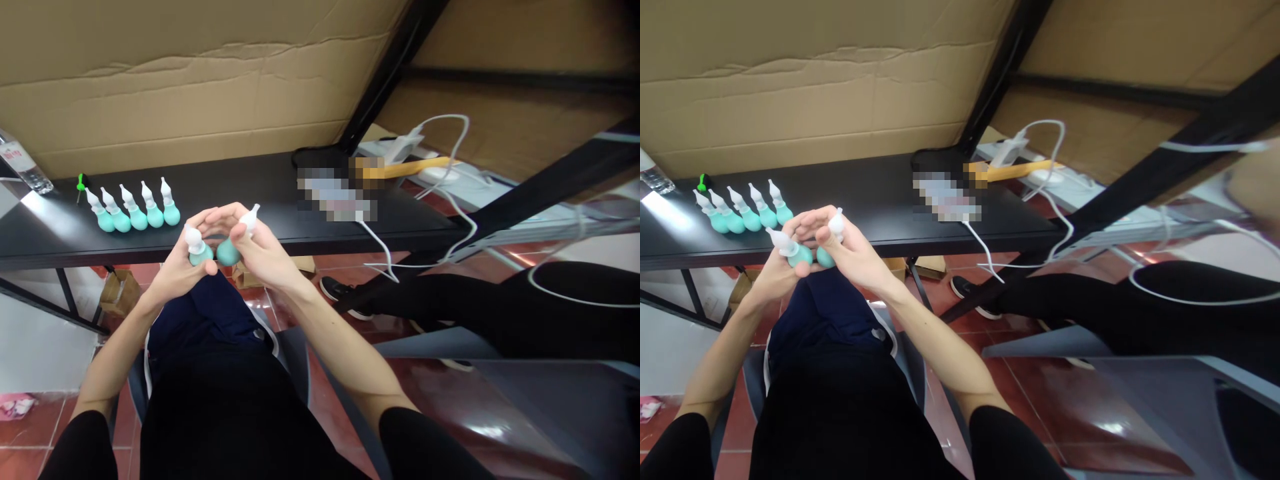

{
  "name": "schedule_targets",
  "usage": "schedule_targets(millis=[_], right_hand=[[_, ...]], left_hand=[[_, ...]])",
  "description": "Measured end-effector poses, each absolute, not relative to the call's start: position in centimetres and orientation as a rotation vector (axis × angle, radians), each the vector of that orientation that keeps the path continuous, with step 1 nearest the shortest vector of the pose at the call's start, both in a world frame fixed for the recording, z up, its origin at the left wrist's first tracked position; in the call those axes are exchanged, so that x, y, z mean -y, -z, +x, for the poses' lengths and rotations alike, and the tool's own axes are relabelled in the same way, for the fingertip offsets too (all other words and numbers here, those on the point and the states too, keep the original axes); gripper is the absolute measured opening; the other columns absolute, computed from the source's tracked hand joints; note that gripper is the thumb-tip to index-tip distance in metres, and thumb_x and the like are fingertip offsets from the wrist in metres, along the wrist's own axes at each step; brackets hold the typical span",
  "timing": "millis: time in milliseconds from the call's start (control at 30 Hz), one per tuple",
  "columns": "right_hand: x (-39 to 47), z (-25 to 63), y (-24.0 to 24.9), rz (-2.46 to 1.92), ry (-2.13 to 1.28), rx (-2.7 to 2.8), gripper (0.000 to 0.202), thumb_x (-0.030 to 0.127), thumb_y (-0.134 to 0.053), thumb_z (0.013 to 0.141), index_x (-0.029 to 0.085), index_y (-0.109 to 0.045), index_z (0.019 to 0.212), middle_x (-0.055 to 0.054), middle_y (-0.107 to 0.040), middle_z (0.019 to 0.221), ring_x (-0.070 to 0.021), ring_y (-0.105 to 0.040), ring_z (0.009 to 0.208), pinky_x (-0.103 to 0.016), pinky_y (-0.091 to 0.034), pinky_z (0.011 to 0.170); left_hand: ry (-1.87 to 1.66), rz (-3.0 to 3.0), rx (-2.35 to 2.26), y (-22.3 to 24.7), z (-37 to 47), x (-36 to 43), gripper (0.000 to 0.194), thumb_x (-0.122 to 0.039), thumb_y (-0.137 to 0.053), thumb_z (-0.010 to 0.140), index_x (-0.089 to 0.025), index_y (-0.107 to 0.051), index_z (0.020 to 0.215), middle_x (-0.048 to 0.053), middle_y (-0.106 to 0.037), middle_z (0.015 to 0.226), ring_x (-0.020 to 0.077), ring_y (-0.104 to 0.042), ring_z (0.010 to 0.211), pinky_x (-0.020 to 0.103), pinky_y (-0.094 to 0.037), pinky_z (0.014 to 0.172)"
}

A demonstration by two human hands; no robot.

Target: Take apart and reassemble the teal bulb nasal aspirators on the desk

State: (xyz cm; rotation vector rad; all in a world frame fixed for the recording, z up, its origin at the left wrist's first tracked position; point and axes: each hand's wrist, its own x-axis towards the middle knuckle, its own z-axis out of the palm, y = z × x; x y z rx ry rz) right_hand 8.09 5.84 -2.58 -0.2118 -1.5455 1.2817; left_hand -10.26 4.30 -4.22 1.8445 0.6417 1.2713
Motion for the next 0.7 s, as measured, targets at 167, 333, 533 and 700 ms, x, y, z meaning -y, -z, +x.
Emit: schedule_targets(millis=[167,333,533,700], right_hand=[[-5.8,7.4,3.0,-0.259,-1.115,1.652,0.062,0.085,-0.062,0.101,0.026,-0.069,0.121,-0.010,-0.074,0.128,-0.0256,-0.075,0.118,-0.041,-0.065,0.105],[-5.5,6.8,3.6,-0.372,-1.017,1.651,0.073,0.095,-0.051,0.098,0.029,-0.066,0.124,-0.008,-0.069,0.118,-0.0253,-0.072,0.112,-0.039,-0.065,0.098],[-5.2,6.8,4.7,-0.433,-0.964,1.594,0.080,0.096,-0.050,0.098,0.031,-0.057,0.144,-0.013,-0.061,0.143,-0.0301,-0.062,0.139,-0.048,-0.056,0.121],[-5.3,6.4,5.5,-0.386,-1.015,1.493,0.083,0.097,-0.040,0.100,0.033,-0.051,0.152,-0.014,-0.056,0.157,-0.0329,-0.052,0.154,-0.055,-0.050,0.130]], left_hand=[[-1.344,1.893,-0.734,4.7,-10.0,-4.6,0.094,-0.071,-0.092,0.086,-0.029,-0.055,0.162,0.016,-0.056,0.167,0.0395,-0.060,0.154,0.052,-0.055,0.128],[-1.339,1.854,-0.774,5.3,-9.0,-4.2,0.098,-0.046,-0.099,0.086,-0.035,-0.044,0.166,0.012,-0.057,0.165,0.0346,-0.060,0.153,0.047,-0.057,0.126],[-1.406,1.929,-0.802,5.5,-8.6,-4.0,0.095,-0.041,-0.099,0.085,-0.032,-0.046,0.163,0.013,-0.059,0.163,0.0343,-0.059,0.154,0.050,-0.052,0.128],[-1.409,2.035,-0.938,4.8,-8.3,-3.4,0.050,-0.039,-0.097,0.086,-0.024,-0.068,0.124,0.012,-0.071,0.143,0.0309,-0.070,0.134,0.049,-0.056,0.117]])
